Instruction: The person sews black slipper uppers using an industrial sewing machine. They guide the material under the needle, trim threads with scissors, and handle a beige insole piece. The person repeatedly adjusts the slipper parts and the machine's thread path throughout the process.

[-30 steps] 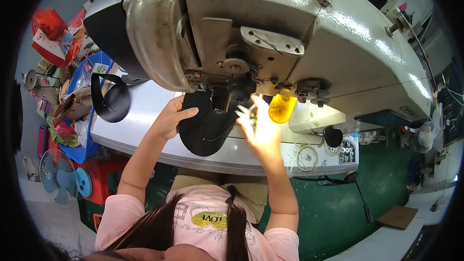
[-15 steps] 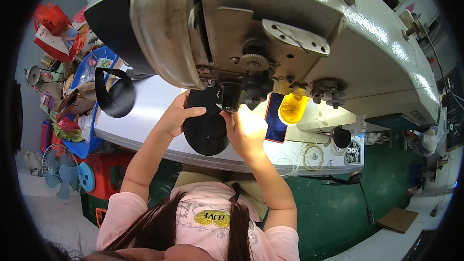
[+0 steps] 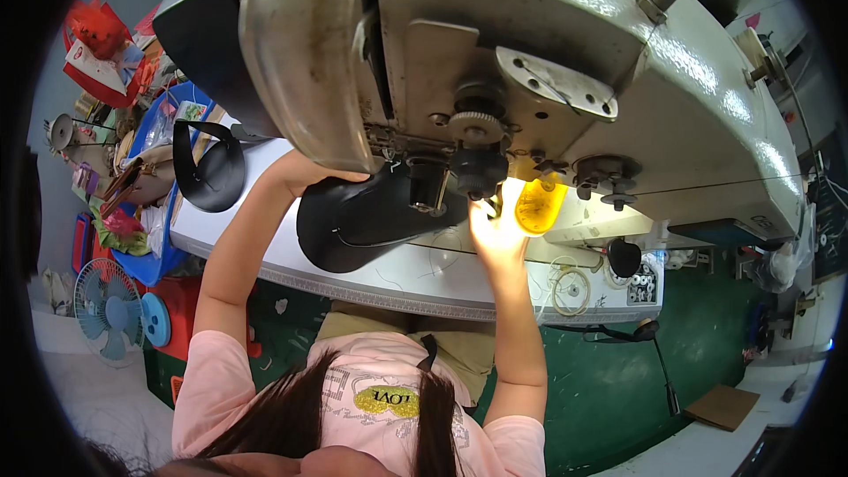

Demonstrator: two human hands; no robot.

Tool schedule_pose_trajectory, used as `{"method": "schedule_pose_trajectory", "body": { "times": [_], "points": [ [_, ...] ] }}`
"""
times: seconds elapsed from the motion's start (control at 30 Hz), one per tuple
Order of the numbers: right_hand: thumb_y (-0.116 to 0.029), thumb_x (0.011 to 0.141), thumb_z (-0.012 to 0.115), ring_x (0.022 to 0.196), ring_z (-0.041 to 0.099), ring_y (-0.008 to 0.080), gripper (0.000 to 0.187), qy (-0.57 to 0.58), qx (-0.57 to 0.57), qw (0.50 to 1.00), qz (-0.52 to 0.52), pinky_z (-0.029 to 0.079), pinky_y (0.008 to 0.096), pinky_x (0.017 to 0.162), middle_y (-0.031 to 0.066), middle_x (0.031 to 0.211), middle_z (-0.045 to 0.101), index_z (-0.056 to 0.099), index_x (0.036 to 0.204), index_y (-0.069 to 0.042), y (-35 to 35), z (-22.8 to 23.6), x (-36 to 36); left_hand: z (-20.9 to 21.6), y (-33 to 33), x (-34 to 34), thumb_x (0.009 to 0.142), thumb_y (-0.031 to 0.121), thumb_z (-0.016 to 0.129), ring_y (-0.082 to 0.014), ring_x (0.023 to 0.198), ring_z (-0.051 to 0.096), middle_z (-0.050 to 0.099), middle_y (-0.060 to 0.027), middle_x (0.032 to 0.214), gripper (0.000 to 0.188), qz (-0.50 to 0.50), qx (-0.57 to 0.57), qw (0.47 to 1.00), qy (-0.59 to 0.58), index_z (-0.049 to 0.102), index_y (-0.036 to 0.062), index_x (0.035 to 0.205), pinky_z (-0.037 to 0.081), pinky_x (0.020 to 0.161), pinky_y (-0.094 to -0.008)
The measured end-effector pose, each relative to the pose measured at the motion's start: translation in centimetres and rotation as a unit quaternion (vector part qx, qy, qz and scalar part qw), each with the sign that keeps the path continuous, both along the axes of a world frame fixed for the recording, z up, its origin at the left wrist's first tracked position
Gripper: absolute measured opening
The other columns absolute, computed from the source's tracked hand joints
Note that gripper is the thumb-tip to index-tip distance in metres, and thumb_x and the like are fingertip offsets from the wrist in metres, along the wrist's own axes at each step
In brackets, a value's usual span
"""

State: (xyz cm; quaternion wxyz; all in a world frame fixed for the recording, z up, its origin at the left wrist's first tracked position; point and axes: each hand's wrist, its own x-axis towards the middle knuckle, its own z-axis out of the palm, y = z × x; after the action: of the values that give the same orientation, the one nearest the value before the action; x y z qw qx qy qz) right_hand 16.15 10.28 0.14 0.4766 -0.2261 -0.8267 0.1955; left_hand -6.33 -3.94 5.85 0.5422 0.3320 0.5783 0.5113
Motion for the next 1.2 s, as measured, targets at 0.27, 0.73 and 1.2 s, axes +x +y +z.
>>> {"method": "schedule_pose_trajectory", "body": {
  "times": [0.27,0.73,1.2],
  "points": [
    [0.002,0.071,0.057,0.068,0.058,0.0212,0.014,0.111,-0.026,0.992,0.051,0.046,0.0289,0.065,0.0109,0.077,0.061,0.06,0.085,0.004,1.6,-1.6,-1.0,-0.2,-0.2,0.7,0.072,0.011,0.069,-0.0169,0.106,0.051,0.054,-0.0144,0.117,0.063,-0.153,0.028,0.963,0.22,0.039,-0.0081,0.125,0.04,0.093,-0.0272],
    [-0.028,0.079,0.07,0.053,0.049,0.009,0.033,0.079,-0.346,0.911,0.211,0.039,0.021,0.052,0.0041,0.064,0.057,0.064,0.092,0.002,-1.8,-0.8,4.4,-2.1,-6.1,4.9,0.065,0.007,0.062,-0.0157,0.08,0.054,0.05,-0.0014,0.076,0.014,-0.013,0.34,0.581,0.739,0.049,0.0114,0.069,0.043,0.085,-0.0386],
    [-0.017,0.09,0.056,0.078,0.055,0.0131,0.018,-0.079,-0.471,0.814,0.33,0.045,0.0274,0.072,0.0079,0.086,0.058,0.05,0.094,0.0,-7.6,-4.1,-0.9,-6.3,-7.2,5.5,0.064,0.007,0.065,-0.0158,0.082,0.06,0.062,-0.0019,0.086,0.013,0.112,0.383,0.549,0.734,0.059,0.0091,0.075,0.037,0.077,-0.0346]
  ]
}}
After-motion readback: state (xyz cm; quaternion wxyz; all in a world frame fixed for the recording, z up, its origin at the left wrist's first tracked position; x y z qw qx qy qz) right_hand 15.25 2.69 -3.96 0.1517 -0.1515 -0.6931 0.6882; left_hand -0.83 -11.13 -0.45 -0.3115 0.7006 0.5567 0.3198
